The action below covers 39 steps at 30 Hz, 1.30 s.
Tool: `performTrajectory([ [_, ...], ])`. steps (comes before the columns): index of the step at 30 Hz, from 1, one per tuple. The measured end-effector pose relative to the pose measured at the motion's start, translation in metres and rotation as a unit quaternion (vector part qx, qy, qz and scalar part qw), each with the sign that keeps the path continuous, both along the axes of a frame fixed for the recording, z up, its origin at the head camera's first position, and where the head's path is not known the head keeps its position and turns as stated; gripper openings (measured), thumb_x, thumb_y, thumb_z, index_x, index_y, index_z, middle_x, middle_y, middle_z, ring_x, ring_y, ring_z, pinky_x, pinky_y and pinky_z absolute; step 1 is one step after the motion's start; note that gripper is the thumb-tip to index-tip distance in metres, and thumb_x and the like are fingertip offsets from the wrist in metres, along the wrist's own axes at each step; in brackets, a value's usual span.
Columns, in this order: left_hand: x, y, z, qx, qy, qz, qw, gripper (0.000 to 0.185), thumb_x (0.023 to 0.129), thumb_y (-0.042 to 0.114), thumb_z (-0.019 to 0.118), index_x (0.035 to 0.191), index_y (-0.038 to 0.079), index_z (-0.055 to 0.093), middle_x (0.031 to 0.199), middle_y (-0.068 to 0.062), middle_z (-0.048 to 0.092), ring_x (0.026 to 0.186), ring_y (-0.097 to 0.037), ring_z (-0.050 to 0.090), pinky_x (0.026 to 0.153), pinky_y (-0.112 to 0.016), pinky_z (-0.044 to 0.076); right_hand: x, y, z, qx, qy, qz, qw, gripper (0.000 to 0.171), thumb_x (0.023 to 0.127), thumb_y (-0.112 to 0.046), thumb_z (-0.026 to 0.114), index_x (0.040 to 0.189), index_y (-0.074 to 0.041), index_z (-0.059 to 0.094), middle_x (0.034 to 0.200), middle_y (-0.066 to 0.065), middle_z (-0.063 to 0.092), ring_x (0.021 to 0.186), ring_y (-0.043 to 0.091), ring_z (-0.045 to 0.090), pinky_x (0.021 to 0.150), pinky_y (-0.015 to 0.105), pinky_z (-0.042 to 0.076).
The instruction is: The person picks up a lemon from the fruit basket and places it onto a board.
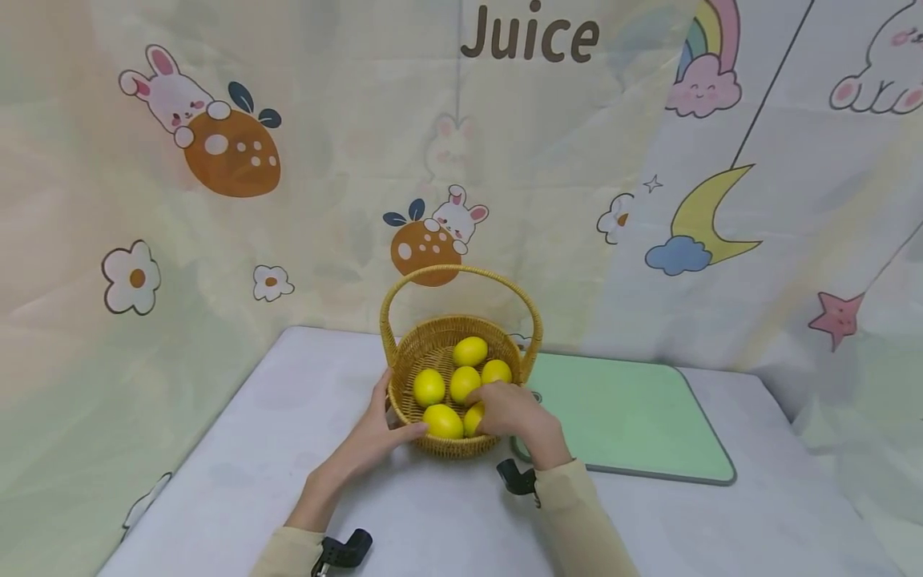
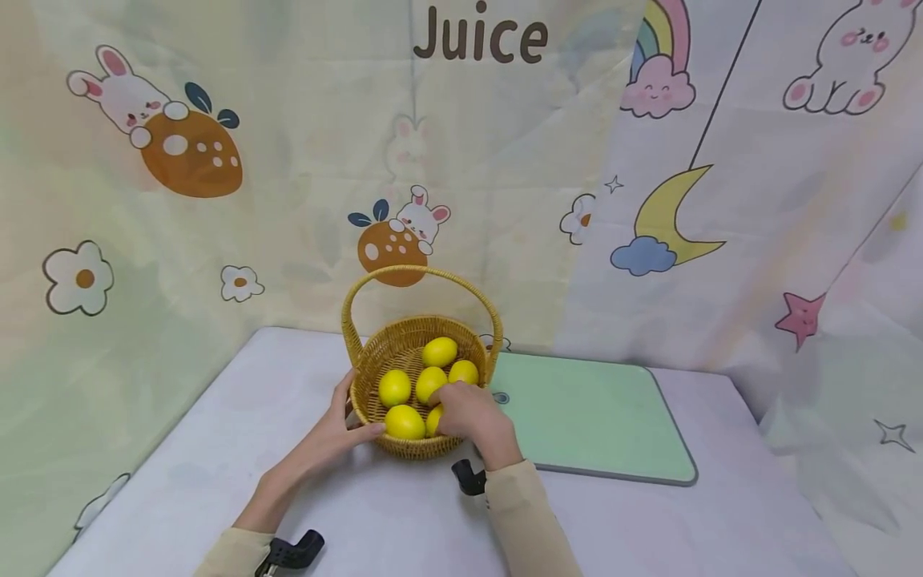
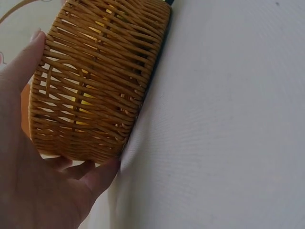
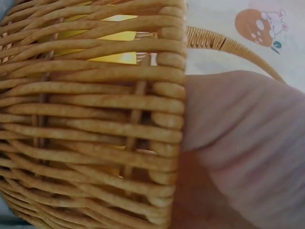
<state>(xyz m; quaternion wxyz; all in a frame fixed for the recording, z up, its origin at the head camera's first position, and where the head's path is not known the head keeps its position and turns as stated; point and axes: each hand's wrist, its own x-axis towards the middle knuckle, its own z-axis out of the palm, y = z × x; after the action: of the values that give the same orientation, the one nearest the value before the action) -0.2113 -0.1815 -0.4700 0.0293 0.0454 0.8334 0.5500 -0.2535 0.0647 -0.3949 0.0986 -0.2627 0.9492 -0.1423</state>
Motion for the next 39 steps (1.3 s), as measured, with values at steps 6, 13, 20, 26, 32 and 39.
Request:
performTrajectory([
  [6, 0.000, 0.001, 0.000, 0.003, -0.002, 0.002, 1.0000, 0.116, 0.080, 0.053, 0.078, 0.157, 0.039, -0.008, 0.169, -0.002, 0.000, 0.156, -0.033, 0.010, 0.122, -0.056, 0.026, -0.006, 0.001, -0.003, -0.004, -0.010, 0.018, 1.000, 0.028, 0.081, -0.009, 0.075, 0.108, -0.016, 0.075, 0.086, -0.003, 0.062, 0.074, 0.017, 0.050, 0.063, 0.030, 0.040],
  [13, 0.000, 0.001, -0.003, -0.004, -0.006, 0.009, 0.9999, 0.114, 0.081, 0.056, 0.076, 0.156, 0.042, -0.008, 0.169, -0.002, 0.003, 0.155, -0.033, 0.013, 0.122, -0.058, 0.024, -0.011, 0.001, -0.006, -0.027, -0.009, 0.036, 0.999, 0.027, 0.078, -0.006, 0.073, 0.103, -0.016, 0.074, 0.083, -0.002, 0.059, 0.071, 0.015, 0.049, 0.059, 0.026, 0.039],
  [20, 0.001, 0.001, -0.004, -0.009, -0.006, 0.007, 0.9999, 0.113, 0.081, 0.057, 0.076, 0.156, 0.043, -0.008, 0.169, -0.003, 0.002, 0.155, -0.034, 0.013, 0.122, -0.057, 0.025, -0.011, 0.003, -0.005, -0.051, -0.011, 0.053, 0.997, 0.028, 0.077, -0.004, 0.072, 0.102, -0.014, 0.073, 0.083, -0.003, 0.060, 0.069, 0.013, 0.049, 0.058, 0.023, 0.039],
  [26, 0.000, 0.001, -0.003, -0.008, 0.002, 0.000, 1.0000, 0.111, 0.082, 0.055, 0.075, 0.155, 0.044, -0.008, 0.169, -0.002, 0.003, 0.155, -0.032, 0.013, 0.120, -0.055, 0.030, -0.011, 0.010, 0.002, -0.097, -0.012, 0.039, 0.995, 0.036, 0.078, -0.007, 0.073, 0.114, -0.011, 0.073, 0.109, 0.000, 0.069, 0.088, 0.016, 0.056, 0.072, 0.029, 0.050],
  [32, 0.000, 0.001, -0.002, -0.006, -0.001, -0.001, 1.0000, 0.111, 0.083, 0.054, 0.075, 0.156, 0.043, -0.008, 0.169, -0.002, 0.003, 0.155, -0.032, 0.012, 0.121, -0.057, 0.027, -0.006, 0.021, 0.018, -0.147, 0.001, 0.025, 0.989, 0.038, 0.081, -0.014, 0.075, 0.118, -0.010, 0.072, 0.122, 0.003, 0.069, 0.102, 0.017, 0.058, 0.087, 0.034, 0.053],
  [39, -0.002, -0.001, -0.003, 0.000, 0.007, -0.007, 1.0000, 0.111, 0.084, 0.052, 0.075, 0.157, 0.041, -0.008, 0.169, -0.002, 0.002, 0.155, -0.032, 0.012, 0.120, -0.054, 0.031, 0.003, 0.045, 0.035, -0.187, 0.002, -0.008, 0.982, 0.041, 0.081, -0.017, 0.077, 0.122, -0.013, 0.070, 0.122, -0.001, 0.068, 0.103, 0.016, 0.058, 0.084, 0.031, 0.053],
])
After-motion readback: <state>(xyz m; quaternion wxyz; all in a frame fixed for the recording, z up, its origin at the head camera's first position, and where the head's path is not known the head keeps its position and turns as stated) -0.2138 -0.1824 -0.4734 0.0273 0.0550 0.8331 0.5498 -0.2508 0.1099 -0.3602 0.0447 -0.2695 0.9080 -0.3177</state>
